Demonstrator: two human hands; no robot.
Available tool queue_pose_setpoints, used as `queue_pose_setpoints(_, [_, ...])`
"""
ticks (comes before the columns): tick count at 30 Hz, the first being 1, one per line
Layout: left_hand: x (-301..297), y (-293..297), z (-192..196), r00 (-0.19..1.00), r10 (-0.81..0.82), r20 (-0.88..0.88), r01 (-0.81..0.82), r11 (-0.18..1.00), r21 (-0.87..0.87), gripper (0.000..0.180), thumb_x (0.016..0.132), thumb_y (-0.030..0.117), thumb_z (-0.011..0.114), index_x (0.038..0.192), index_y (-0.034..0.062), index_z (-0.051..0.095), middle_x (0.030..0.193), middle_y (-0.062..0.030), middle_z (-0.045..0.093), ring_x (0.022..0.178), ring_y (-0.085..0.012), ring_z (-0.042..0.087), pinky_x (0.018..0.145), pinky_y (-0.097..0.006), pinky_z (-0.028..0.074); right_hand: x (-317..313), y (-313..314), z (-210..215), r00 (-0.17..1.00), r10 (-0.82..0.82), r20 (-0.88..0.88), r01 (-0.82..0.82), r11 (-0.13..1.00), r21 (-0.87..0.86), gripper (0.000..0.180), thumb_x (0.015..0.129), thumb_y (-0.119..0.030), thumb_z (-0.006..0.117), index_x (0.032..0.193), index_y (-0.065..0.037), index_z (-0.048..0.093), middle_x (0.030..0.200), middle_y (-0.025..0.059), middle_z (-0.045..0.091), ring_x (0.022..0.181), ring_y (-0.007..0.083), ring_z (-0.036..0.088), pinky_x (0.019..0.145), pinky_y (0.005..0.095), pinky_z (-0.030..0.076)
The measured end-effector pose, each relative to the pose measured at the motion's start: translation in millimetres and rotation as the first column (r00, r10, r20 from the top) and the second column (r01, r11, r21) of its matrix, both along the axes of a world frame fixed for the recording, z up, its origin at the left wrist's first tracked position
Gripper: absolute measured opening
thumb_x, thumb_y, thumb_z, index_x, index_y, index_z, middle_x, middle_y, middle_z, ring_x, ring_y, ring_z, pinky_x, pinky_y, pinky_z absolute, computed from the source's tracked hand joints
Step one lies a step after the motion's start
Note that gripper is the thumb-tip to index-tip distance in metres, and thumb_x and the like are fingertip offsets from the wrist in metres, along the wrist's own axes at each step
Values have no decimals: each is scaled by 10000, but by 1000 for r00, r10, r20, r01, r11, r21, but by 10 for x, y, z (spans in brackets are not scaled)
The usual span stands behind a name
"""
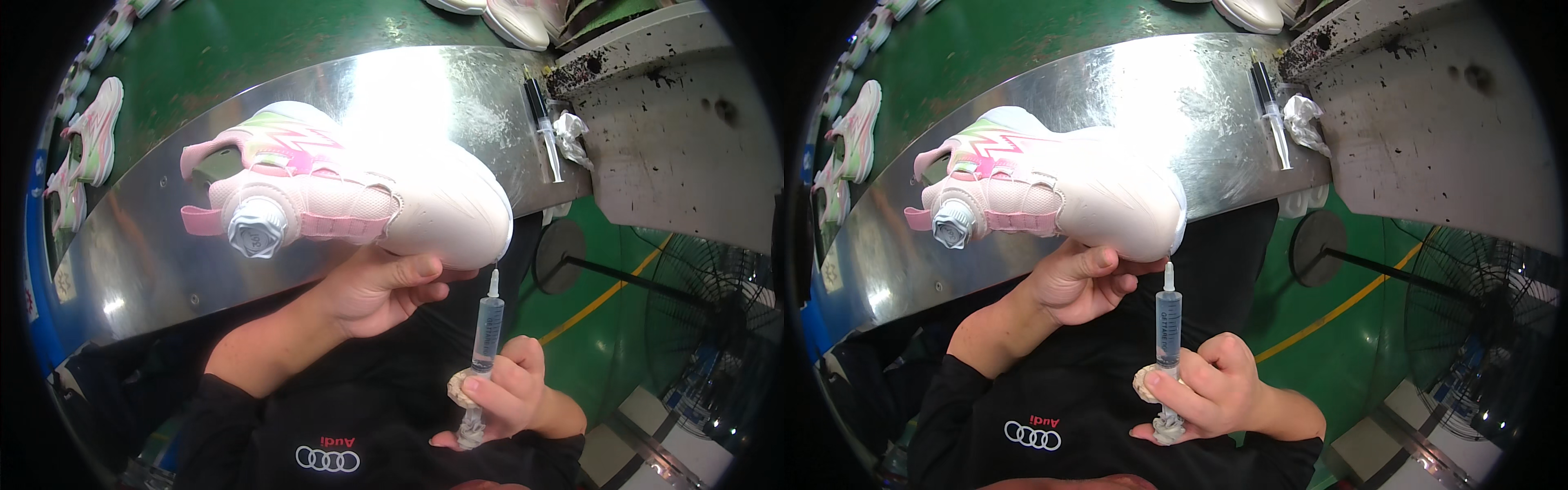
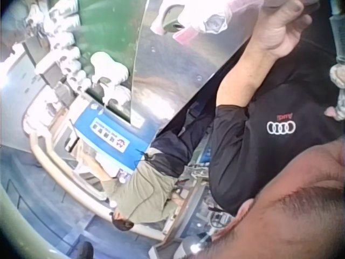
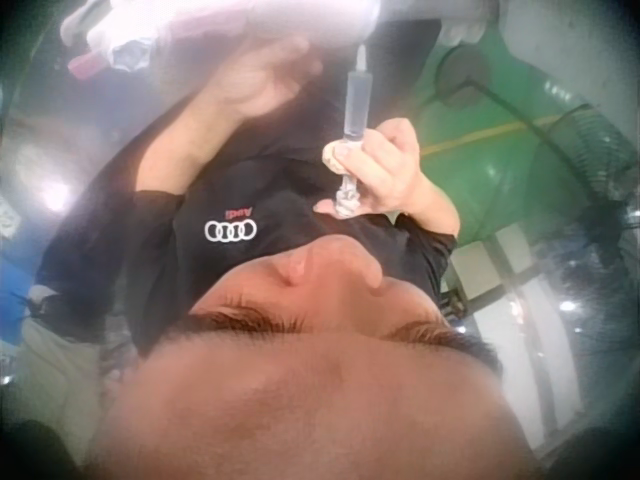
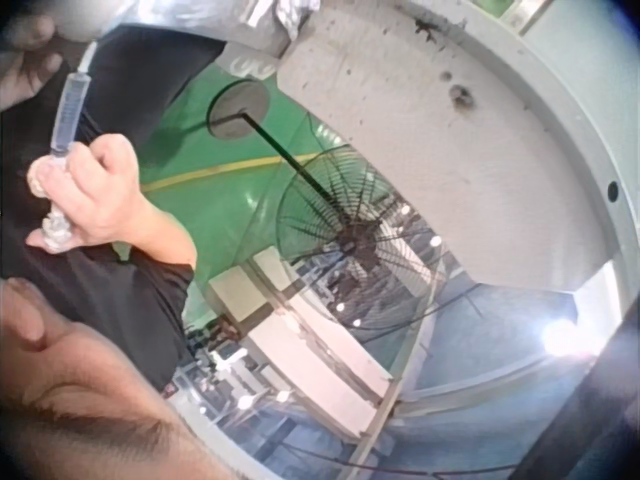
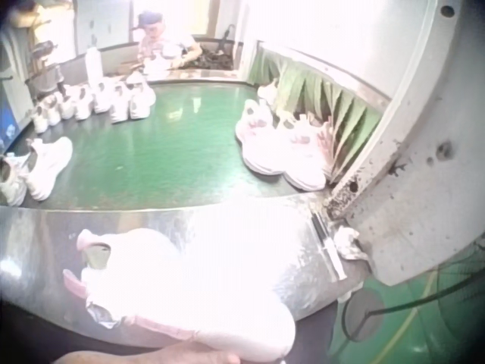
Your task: The person picks up shoes, injects adhesive into their seams using a syringe, and places the shoes onto a conveyor belt.
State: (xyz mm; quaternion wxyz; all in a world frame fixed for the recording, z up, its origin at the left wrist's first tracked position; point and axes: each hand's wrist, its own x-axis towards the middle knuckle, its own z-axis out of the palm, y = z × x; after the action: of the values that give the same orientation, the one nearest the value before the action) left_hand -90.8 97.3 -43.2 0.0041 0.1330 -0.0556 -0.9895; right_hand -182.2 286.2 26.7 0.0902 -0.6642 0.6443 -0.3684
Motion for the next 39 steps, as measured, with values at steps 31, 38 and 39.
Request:
queue_pose_setpoints(31, [497, -34, -155, 989, -59, -134, 66, 997, 50, 421, 770, 7, 632, 1174, -2, 517, 1113, -170, 586, 1030, -298, 579, 825, -378, 508, -272, 70, -129, 968, -175, -178, 148, 977, -154, 869, 610, -616, 712, 1210, -98, 356, 934, 88, 474, 779, 251, 416, 655, 372, 351])
queue_pose_setpoints(38, [1406, -212, 325, 959, 144, 243, -105, 980, -167, 842, 635, 32, 699, 1352, -12, 259, 1280, -157, 461, 1174, -256, 479, 994, -385, 377, -727, -817, -629, 972, -186, -143, 163, 974, -159, 797, 630, -527, 737, 1143, 10, 448, 985, 134, 483, 851, 274, 424, 753, 376, 384])
queue_pose_setpoints(39, [1403, -261, 328, 955, 166, 247, -95, 957, -274, 856, 619, 49, 713, 1345, -21, 263, 1269, -160, 467, 1158, -250, 492, 983, -371, 389, -761, -922, -649, 971, -191, -142, 169, 974, -154, 789, 630, -508, 743, 1145, 12, 447, 991, 134, 483, 859, 272, 426, 760, 372, 387])
